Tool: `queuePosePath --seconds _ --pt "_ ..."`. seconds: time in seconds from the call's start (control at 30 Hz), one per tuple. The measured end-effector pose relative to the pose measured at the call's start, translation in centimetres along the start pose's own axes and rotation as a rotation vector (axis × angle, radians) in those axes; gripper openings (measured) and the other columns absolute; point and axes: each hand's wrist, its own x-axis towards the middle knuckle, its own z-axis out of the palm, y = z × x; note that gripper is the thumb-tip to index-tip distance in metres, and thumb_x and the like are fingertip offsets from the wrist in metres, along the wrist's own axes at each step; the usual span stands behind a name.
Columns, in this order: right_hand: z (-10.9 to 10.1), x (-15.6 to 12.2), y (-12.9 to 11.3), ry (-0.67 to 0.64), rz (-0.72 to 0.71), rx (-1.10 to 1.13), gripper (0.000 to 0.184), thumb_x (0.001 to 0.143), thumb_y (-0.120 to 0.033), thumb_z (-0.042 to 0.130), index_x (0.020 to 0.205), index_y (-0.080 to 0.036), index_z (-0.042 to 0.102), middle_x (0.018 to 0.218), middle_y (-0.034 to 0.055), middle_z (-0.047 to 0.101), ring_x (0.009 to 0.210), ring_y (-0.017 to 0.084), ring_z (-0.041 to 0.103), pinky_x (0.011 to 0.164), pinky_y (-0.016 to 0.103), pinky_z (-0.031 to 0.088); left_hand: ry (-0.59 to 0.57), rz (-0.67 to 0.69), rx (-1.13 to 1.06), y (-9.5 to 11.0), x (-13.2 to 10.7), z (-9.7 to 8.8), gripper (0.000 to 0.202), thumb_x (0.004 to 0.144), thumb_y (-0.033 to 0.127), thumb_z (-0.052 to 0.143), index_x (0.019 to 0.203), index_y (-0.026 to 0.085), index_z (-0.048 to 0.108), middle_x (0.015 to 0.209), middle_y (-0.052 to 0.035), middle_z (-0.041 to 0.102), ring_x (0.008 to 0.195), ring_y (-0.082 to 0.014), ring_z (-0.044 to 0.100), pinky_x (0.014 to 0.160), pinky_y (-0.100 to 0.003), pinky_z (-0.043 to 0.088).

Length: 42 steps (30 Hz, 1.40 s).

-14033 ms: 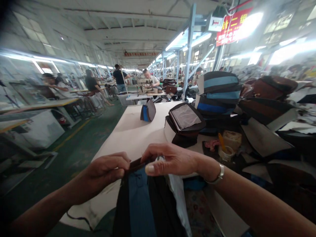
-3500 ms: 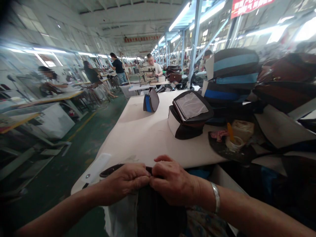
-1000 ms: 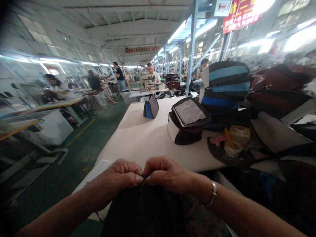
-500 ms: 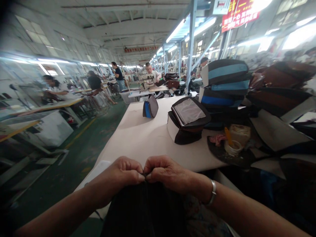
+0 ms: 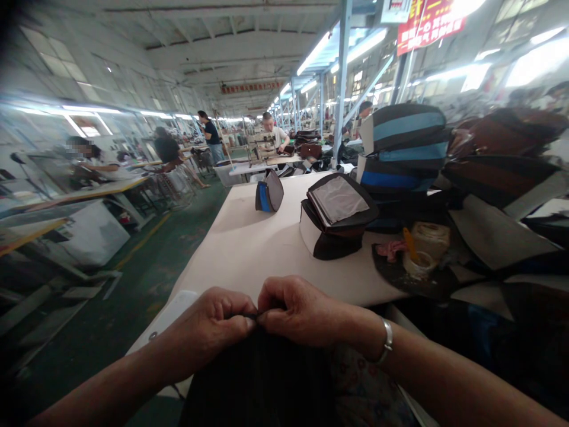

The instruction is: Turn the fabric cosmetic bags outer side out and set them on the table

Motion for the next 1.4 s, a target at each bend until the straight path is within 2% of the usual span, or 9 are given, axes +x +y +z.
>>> queuePosePath --seconds 0.13,0.3,0.5,0.7,0.8,0.97,1.1,1.27,1.4 --pt "0.5 0.1 0.1 0.104 -0.104 -0.308 0.011 0.073 -0.01 0.059 0.082 -0.017 0.059 0.065 -0.0057 0.051 0.056 0.008 0.04 0.05 0.02 0.028 0.158 0.192 0.257 0.1 -0.1 0.6 0.019 0.079 0.018 0.051 0.067 0.015 0.066 0.062 0.0016 0.052 0.06 -0.0121 0.047 0.056 -0.026 0.031" --pt "0.9 -0.8 1.2 0.165 -0.503 -0.608 0.012 0.079 -0.009 0.05 0.087 -0.017 0.055 0.076 0.0011 0.057 0.063 0.012 0.047 0.057 0.024 0.035 0.22 0.334 0.388 -0.4 -0.9 0.8 0.022 0.083 0.017 0.054 0.068 0.016 0.068 0.066 -0.001 0.058 0.064 -0.0133 0.055 0.062 -0.026 0.035" --pt "1.2 -2.0 0.5 0.166 -0.782 -1.035 0.022 0.098 -0.009 0.036 0.099 -0.012 0.058 0.087 0.0113 0.065 0.072 0.019 0.054 0.062 0.031 0.045 -0.017 0.163 0.197 0.7 -1.2 -1.3 0.04 0.097 0.042 0.048 0.078 0.015 0.07 0.069 0.0003 0.056 0.067 -0.0135 0.047 0.063 -0.026 0.033" --pt "1.7 -2.9 -0.1 0.205 -0.902 -1.142 0.03 0.099 -0.009 0.031 0.107 -0.005 0.06 0.089 0.0164 0.065 0.075 0.022 0.059 0.065 0.035 0.049 -0.293 0.051 0.051 0.6 0.1 -2.6 0.052 0.09 0.055 0.057 0.059 0.019 0.037 0.06 0.0061 0.023 0.056 -0.0099 0.018 0.05 -0.029 0.014" --pt "1.6 -3.2 0.2 0.208 -0.846 -0.929 0.026 0.101 -0.012 0.033 0.107 -0.008 0.058 0.092 0.0146 0.066 0.081 0.021 0.062 0.071 0.033 0.05 -0.304 0.067 0.092 0.3 -0.1 -2.2 0.047 0.092 0.051 0.056 0.063 0.018 0.04 0.062 0.0058 0.025 0.057 -0.0097 0.02 0.05 -0.028 0.015" --pt "0.2 -1.9 0.2 0.155 -0.344 -0.185 0.03 0.107 -0.033 0.035 0.103 -0.014 0.059 0.088 0.004 0.062 0.078 0.012 0.059 0.071 0.024 0.047 -0.176 0.173 0.33 0.7 -1.6 -1.4 0.033 0.096 0.039 0.05 0.071 0.017 0.052 0.066 0.0046 0.04 0.061 -0.0097 0.035 0.054 -0.024 0.026" --pt "-0.2 -0.9 -0.1 -0.143 -0.236 -0.162 0.032 0.102 -0.037 0.05 0.086 -0.013 0.063 0.078 -0.0002 0.055 0.071 0.01 0.048 0.065 0.021 0.04 -0.063 0.236 0.521 0.8 -2.2 -0.9 0.03 0.097 0.035 0.046 0.072 0.018 0.051 0.068 0.0045 0.047 0.063 -0.0097 0.04 0.056 -0.025 0.028" --pt "0.9 -1.4 0.4 -0.04 -0.449 -0.299 0.018 0.097 -0.021 0.054 0.081 -0.014 0.059 0.073 -0.0016 0.051 0.067 0.009 0.044 0.065 0.022 0.037 -0.029 0.235 0.544 0.2 -2.3 -0.4 0.029 0.095 0.032 0.048 0.07 0.018 0.047 0.065 0.0049 0.044 0.061 -0.0098 0.039 0.055 -0.026 0.026" --pt "0.2 -1.6 -0.3 -0.14 -0.237 -0.161 0.03 0.1 -0.036 0.052 0.079 -0.015 0.056 0.07 -0.0036 0.042 0.064 0.009 0.037 0.058 0.022 0.032 -0.142 0.108 0.221 0.5 -1.7 -1.0 0.041 0.097 0.049 0.048 0.07 0.017 0.047 0.062 0.0064 0.033 0.056 -0.0092 0.029 0.049 -0.025 0.022"
